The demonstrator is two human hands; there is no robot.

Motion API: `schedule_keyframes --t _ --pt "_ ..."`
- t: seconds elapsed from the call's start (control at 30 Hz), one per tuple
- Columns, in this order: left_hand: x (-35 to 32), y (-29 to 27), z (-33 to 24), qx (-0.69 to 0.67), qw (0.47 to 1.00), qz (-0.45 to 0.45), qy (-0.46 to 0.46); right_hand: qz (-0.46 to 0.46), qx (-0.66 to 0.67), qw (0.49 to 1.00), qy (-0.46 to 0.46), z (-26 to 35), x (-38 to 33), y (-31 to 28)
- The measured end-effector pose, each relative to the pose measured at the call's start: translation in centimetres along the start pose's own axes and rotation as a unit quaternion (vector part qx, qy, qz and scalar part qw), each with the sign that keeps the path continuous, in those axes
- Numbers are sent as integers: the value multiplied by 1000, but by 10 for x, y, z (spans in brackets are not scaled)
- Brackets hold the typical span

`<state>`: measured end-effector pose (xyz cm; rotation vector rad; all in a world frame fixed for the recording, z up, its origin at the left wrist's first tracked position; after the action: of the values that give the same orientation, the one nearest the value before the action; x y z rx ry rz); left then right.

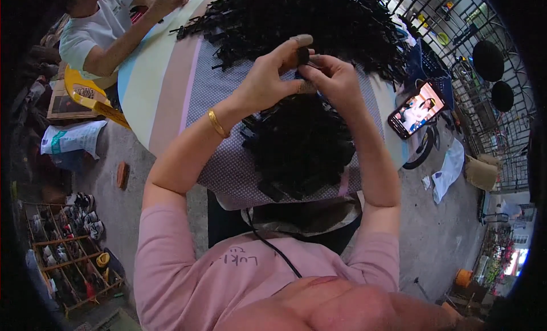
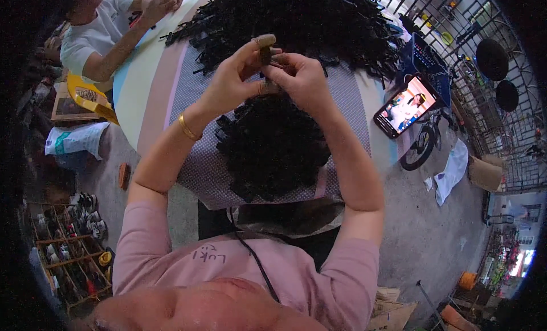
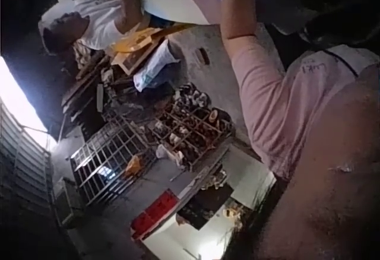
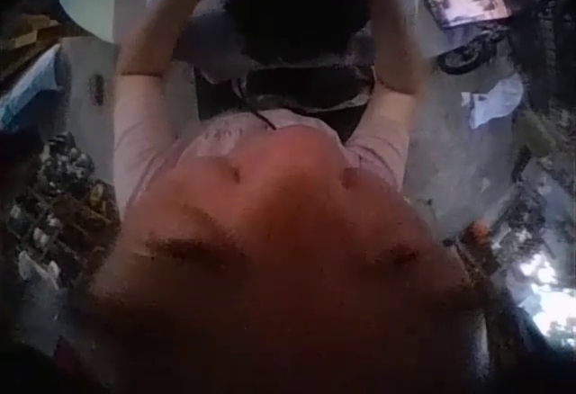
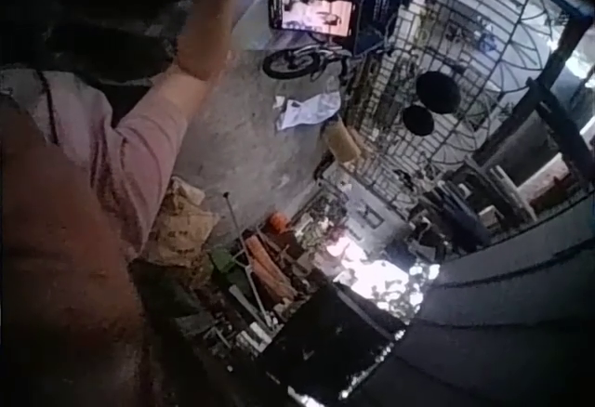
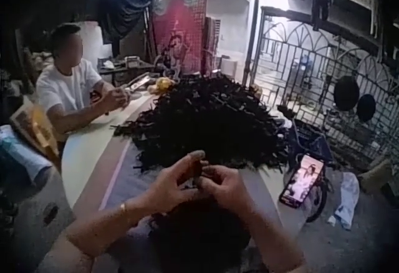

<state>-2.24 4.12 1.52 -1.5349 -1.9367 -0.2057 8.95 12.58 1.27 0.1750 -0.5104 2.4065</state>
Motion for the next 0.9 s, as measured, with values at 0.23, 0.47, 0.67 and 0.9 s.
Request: schedule_keyframes --t 0.23,0.47,0.67,0.9 --pt "4 -6 7 -265 960 -49 -82 -23 63 997 -27 9 -3 -11" --pt "1 0 1 -169 982 -30 -80 7 12 999 -30 9 -5 -1" --pt "2 0 -12 -143 987 -26 -72 -17 32 999 -38 7 -5 -3" --pt "-1 -2 -6 -150 987 -56 -31 -35 14 999 -36 15 -11 8"
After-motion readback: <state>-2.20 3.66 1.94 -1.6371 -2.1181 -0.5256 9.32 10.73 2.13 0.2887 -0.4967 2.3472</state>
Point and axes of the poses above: each hand's wrist, its own x-axis towards the middle knuckle, its own y-axis out of the palm, z = x × y, the point moved 4 cm from there along x, towards the middle knuckle, and after that the axes turned 6 degrees about -x, right-handed, at the moved point
